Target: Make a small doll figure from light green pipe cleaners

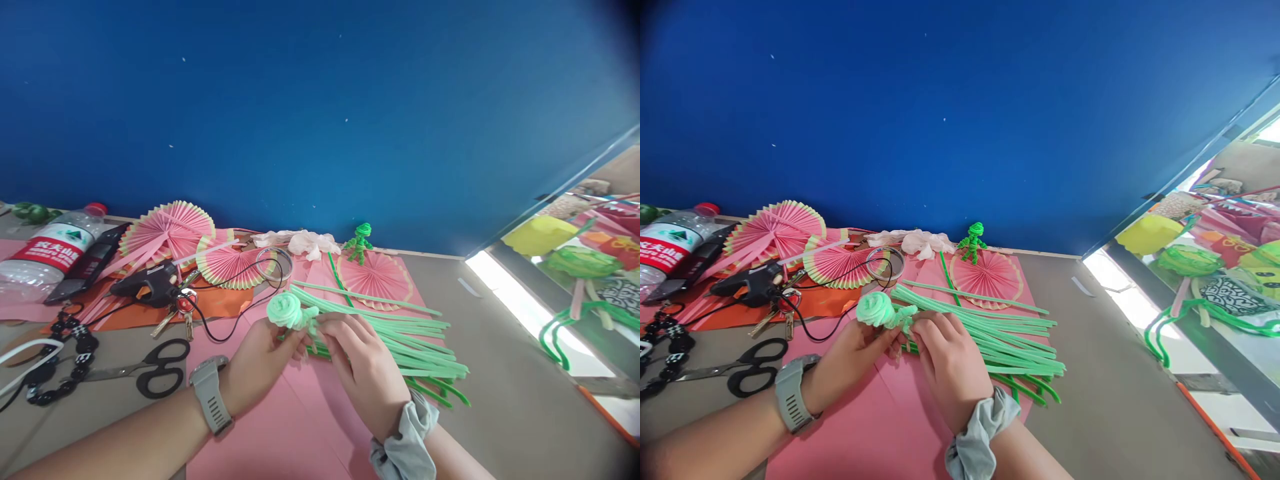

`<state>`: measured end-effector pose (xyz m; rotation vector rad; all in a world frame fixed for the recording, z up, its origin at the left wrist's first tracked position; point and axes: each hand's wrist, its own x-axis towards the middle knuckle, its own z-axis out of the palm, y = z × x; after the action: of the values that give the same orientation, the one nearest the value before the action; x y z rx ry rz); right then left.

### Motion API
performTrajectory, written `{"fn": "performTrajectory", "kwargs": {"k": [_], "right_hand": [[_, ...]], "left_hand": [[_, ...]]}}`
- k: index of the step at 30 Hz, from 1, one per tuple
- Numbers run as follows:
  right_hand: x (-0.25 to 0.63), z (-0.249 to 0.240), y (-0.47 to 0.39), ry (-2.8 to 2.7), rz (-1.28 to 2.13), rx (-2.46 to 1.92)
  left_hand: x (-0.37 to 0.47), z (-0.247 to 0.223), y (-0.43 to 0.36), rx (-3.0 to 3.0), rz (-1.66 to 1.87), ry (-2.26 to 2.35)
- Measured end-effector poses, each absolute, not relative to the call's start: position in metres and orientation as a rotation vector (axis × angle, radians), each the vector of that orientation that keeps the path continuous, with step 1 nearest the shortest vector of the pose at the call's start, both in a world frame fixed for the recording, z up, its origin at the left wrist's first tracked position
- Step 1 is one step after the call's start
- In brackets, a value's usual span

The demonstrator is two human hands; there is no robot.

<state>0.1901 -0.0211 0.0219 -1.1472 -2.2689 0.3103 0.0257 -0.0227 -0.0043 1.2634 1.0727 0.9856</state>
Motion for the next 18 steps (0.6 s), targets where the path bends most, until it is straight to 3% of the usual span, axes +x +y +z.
{"fn": "performTrajectory", "kwargs": {"k": [13,18], "right_hand": [[0.184,0.008,-0.022,-1.726,0.873,-1.336],[0.18,0.002,-0.027,-1.971,0.642,-1.41]], "left_hand": [[0.025,0.004,-0.026,1.045,0.853,0.821],[0.027,0.001,-0.025,0.918,0.961,0.831]]}}
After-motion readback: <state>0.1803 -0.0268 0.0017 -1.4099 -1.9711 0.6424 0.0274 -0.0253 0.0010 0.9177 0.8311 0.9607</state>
